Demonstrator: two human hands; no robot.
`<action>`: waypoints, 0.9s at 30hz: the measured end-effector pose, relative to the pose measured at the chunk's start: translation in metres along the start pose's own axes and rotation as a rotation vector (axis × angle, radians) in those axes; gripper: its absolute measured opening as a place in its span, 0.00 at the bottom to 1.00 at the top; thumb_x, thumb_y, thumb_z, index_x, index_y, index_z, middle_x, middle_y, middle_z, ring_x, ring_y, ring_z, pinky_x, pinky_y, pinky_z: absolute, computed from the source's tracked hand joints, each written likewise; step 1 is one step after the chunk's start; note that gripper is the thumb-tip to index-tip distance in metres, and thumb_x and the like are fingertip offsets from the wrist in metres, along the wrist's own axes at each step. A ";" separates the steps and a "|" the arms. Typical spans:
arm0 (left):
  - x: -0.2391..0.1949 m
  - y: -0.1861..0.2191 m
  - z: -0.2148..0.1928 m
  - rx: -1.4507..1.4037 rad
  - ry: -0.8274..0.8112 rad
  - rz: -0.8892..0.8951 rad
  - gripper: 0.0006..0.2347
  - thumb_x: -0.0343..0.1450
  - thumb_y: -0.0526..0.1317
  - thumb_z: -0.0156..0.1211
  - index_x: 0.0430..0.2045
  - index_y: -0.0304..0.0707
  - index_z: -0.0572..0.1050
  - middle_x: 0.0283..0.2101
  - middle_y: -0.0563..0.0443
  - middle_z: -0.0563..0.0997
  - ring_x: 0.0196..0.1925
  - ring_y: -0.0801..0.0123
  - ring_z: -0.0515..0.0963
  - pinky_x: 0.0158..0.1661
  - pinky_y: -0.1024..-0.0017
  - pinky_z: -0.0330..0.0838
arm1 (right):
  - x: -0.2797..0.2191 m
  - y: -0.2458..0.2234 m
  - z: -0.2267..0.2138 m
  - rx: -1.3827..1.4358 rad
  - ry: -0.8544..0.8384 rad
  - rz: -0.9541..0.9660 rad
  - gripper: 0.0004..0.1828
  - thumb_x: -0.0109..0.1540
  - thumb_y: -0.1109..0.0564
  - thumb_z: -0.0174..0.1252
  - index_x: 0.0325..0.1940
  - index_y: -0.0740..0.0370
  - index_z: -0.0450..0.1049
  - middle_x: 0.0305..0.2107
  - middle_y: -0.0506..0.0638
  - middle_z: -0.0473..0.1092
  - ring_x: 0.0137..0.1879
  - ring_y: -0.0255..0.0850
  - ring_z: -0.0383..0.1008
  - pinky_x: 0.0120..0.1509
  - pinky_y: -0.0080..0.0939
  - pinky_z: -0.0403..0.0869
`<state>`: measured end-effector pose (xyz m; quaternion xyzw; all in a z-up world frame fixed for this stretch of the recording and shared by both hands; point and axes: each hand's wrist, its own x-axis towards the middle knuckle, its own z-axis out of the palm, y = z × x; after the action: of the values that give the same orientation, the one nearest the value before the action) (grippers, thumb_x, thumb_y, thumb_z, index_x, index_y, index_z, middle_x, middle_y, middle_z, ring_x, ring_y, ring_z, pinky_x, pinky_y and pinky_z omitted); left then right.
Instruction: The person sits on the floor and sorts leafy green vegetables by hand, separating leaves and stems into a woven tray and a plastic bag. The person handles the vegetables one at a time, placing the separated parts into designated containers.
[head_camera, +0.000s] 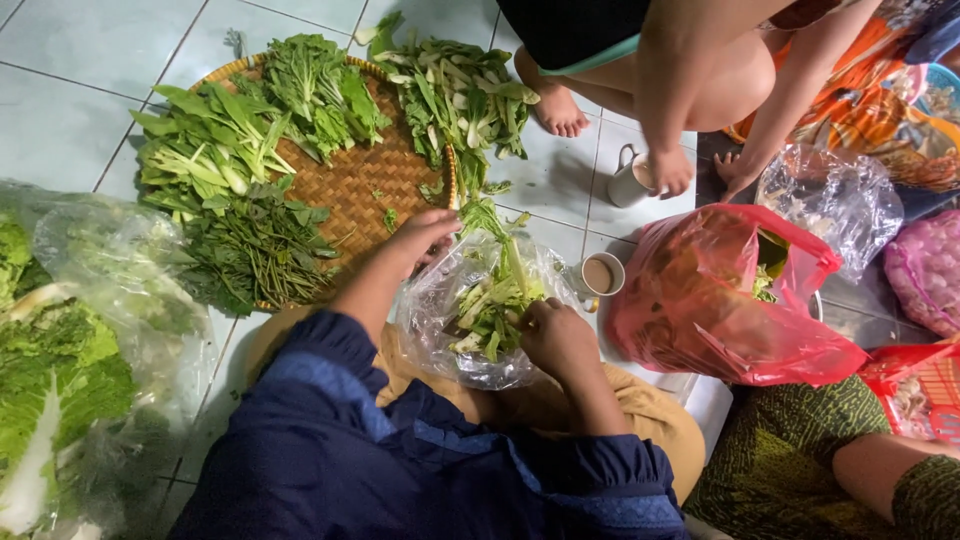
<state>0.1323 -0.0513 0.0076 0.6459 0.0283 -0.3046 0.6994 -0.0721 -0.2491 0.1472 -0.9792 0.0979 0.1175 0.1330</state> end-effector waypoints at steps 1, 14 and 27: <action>0.006 0.002 0.005 -0.003 0.005 -0.001 0.26 0.66 0.54 0.71 0.58 0.51 0.73 0.44 0.54 0.82 0.40 0.73 0.81 0.26 0.80 0.74 | 0.000 0.006 0.000 -0.001 -0.003 -0.004 0.09 0.55 0.48 0.57 0.35 0.45 0.80 0.33 0.49 0.74 0.46 0.55 0.78 0.49 0.54 0.79; -0.048 0.041 0.050 0.290 0.116 0.457 0.12 0.60 0.41 0.73 0.34 0.46 0.78 0.26 0.55 0.81 0.27 0.74 0.79 0.28 0.77 0.70 | 0.022 0.059 0.058 1.455 0.091 -0.106 0.13 0.63 0.53 0.50 0.45 0.64 0.71 0.13 0.52 0.60 0.18 0.40 0.62 0.24 0.36 0.56; -0.154 0.053 0.059 -0.145 -0.013 0.406 0.08 0.69 0.30 0.58 0.41 0.30 0.73 0.38 0.40 0.77 0.31 0.64 0.84 0.24 0.78 0.79 | -0.018 0.005 0.055 1.875 -0.317 -0.179 0.26 0.67 0.47 0.40 0.63 0.67 0.61 0.15 0.51 0.60 0.13 0.37 0.55 0.17 0.39 0.63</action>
<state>0.0108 -0.0464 0.1305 0.5846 -0.0851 -0.1586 0.7911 -0.1018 -0.2350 0.0996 -0.4505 0.0577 0.1118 0.8839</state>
